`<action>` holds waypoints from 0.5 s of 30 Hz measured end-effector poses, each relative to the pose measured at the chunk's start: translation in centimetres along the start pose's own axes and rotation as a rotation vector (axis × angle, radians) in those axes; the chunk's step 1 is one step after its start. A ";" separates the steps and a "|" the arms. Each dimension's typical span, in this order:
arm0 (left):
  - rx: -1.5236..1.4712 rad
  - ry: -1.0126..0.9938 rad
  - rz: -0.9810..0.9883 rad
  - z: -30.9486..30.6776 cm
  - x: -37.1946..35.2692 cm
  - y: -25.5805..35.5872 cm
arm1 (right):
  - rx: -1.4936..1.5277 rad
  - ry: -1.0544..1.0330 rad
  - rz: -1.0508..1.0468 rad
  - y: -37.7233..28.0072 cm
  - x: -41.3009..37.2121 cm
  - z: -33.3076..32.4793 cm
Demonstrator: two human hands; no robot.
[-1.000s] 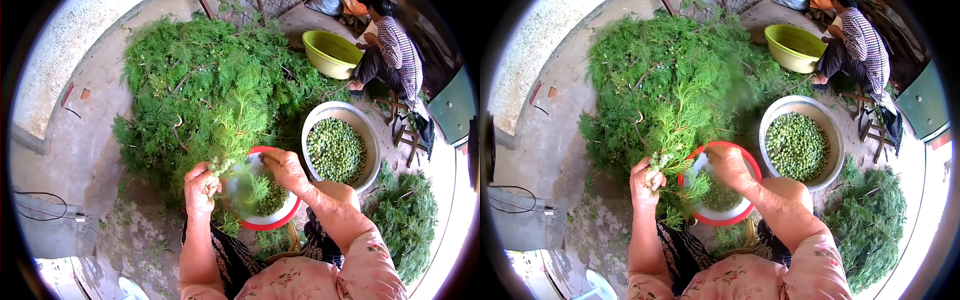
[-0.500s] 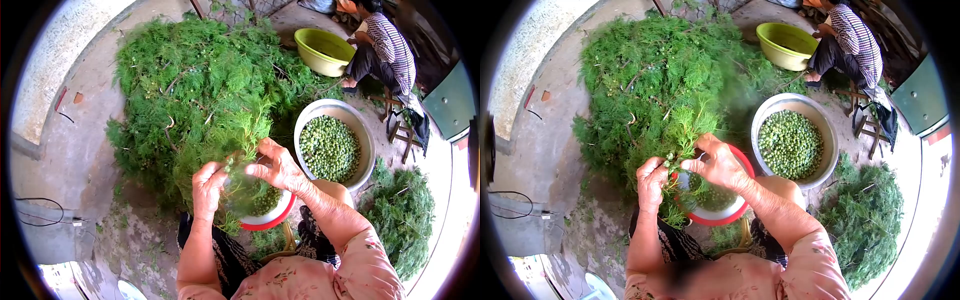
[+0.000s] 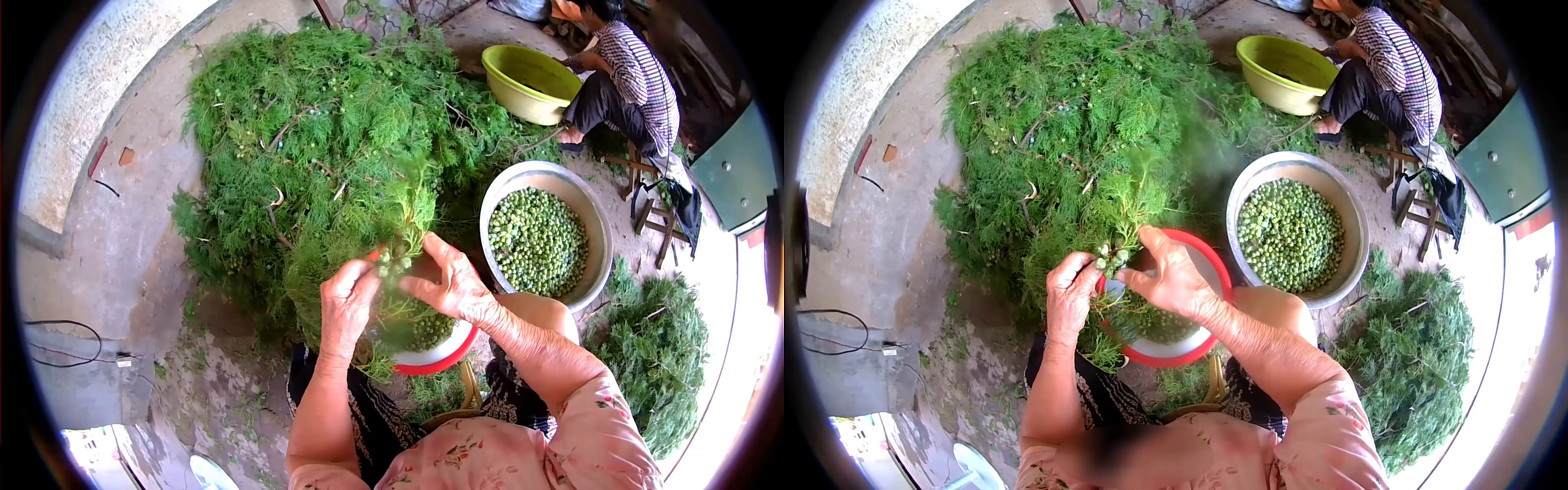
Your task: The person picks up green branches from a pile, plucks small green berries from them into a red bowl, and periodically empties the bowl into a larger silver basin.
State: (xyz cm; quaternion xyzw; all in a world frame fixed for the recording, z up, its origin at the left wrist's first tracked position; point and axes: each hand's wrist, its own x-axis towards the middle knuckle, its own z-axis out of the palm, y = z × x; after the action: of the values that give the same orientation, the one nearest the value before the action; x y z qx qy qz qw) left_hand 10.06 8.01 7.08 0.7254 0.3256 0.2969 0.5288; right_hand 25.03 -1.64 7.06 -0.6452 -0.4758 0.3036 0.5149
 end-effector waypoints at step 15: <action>0.112 -0.063 0.084 0.0 -0.2 -1.0 | -0.147 -0.175 0.155 0.2 0.9 -1.2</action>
State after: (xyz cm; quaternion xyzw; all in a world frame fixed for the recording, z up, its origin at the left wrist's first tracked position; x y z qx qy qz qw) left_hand 9.83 8.09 6.12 0.7759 0.2942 0.2770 0.4845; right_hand 26.49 -1.24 7.30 -0.6869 -0.4886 0.3620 0.3980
